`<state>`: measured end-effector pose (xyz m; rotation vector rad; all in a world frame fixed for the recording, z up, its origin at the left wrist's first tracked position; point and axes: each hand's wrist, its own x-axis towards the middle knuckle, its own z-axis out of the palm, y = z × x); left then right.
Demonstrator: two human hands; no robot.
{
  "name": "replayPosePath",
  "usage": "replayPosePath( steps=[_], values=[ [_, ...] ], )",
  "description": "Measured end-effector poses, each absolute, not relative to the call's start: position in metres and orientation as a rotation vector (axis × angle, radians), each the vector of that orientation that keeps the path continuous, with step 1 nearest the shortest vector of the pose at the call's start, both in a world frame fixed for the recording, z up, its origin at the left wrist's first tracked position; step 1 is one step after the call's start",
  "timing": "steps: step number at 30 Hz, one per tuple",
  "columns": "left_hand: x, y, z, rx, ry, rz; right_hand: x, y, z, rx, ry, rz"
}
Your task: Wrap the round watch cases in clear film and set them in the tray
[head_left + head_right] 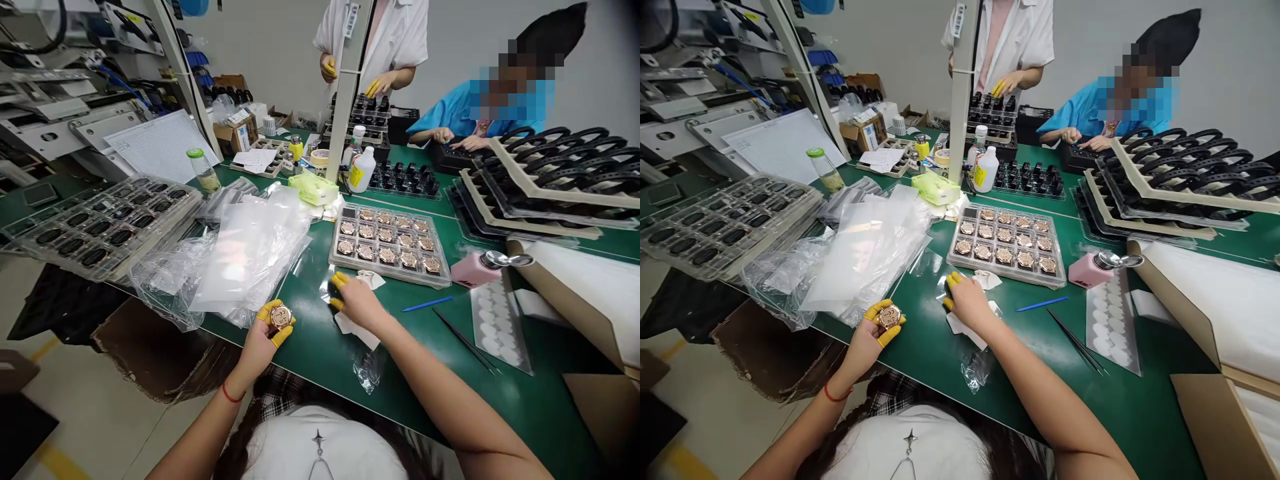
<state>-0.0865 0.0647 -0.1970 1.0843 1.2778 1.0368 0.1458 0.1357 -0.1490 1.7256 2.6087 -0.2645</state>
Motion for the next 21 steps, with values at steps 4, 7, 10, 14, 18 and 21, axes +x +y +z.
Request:
replayPosePath(
  steps=[4, 7, 10, 14, 18, 21],
  values=[
    [-0.088, 0.085, -0.195, 1.293, 1.316, 1.042, 0.131, 0.113, -0.159, 1.664, 2.537, -0.161],
    [-0.081, 0.115, -0.191, 1.379, 1.284, 1.064, 0.128, 0.1, -0.159, 1.609, 2.504, -0.176],
    [-0.07, 0.146, -0.191, 1.407, 1.319, 1.141, 0.132, 0.094, -0.157, 1.572, 2.498, -0.202],
    [-0.06, 0.175, -0.192, 1.326, 1.327, 1.286, 0.145, 0.095, -0.152, 1.523, 2.584, -0.258],
    [-0.058, 0.185, -0.181, 1.248, 1.267, 1.435, 0.161, 0.101, -0.141, 1.45, 2.631, -0.405],
    [-0.056, 0.18, -0.161, 1.259, 1.176, 1.516, 0.173, 0.109, -0.131, 1.523, 2.647, -0.676]
  ],
)
